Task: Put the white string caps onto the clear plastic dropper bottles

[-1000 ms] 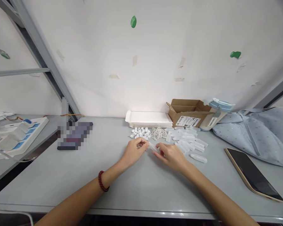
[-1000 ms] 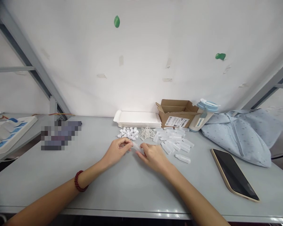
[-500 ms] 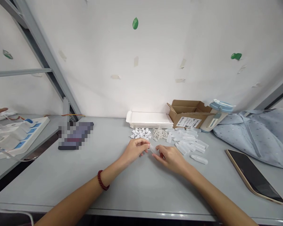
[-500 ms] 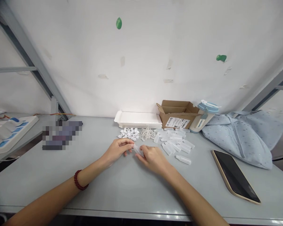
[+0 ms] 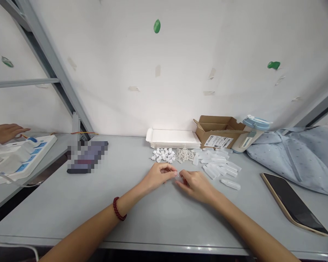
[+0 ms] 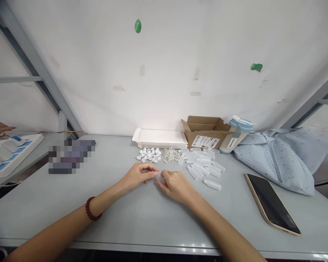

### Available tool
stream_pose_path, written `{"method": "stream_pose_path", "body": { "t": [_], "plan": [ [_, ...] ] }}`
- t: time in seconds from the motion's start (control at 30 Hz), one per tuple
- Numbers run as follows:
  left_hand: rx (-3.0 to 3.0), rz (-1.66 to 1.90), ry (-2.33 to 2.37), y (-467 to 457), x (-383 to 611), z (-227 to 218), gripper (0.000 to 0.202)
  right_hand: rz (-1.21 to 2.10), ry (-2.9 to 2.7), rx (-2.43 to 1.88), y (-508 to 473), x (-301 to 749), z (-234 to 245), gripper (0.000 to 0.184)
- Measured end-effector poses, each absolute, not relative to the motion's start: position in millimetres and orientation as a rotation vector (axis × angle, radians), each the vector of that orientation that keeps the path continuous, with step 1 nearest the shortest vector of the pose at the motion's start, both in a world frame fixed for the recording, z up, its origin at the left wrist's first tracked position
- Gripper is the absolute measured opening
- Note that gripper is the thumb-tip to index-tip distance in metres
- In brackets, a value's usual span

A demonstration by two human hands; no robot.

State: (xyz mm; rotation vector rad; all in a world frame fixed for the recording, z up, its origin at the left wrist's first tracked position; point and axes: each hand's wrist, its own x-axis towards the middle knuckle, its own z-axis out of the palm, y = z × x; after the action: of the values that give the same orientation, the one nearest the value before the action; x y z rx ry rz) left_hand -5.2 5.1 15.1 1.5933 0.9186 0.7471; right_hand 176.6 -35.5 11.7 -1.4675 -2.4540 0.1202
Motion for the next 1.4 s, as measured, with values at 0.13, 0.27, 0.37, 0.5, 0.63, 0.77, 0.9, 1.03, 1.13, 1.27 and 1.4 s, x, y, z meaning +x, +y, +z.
{"method": "stream_pose_path", "body": {
  "t": [0.13,0.27,0.37,0.5,0.63,0.77,0.9,1.03,1.13,1.27,1.4],
  "plan": [
    [1.596,0.733,0.917,5,-5,15,0.017,0.155,-2.454,-1.493,-35,175,11,0.016],
    [1.571,0.717,0.913,5,-5,16,0.019,0.166,-2.439,-1.531,-35,174,12,0.016],
    [1.556,0.665,0.928,4,-5,18,0.020,0.183,-2.424,-1.537,-35,173,12,0.016],
    [1.590,0.658,0.935,4,-5,18,0.020,0.191,-2.372,-1.509,-34,172,11,0.015],
    [1.713,0.695,0.884,3,-4,14,0.017,0.133,-2.256,-1.416,-32,172,6,0.016],
    [1.821,0.703,0.901,2,-2,12,0.021,0.123,-2.269,-1.362,-30,174,2,0.018],
    [1.928,0.790,0.978,1,-1,11,0.022,0.110,-2.219,-1.340,-30,175,0,0.019],
    [2.027,0.803,1.056,0,-2,12,0.022,0.094,-2.140,-1.304,-30,175,-3,0.016],
    [2.057,0.847,1.075,-1,-2,12,0.027,0.157,-2.077,-1.313,-28,175,-4,0.016],
    [2.175,0.926,1.022,-2,-2,6,0.032,0.364,-1.911,-1.363,-28,174,-1,0.016],
    [2.294,0.804,0.961,-5,-2,0,0.035,0.582,-1.749,-1.423,-30,170,6,0.013]
  ]
}}
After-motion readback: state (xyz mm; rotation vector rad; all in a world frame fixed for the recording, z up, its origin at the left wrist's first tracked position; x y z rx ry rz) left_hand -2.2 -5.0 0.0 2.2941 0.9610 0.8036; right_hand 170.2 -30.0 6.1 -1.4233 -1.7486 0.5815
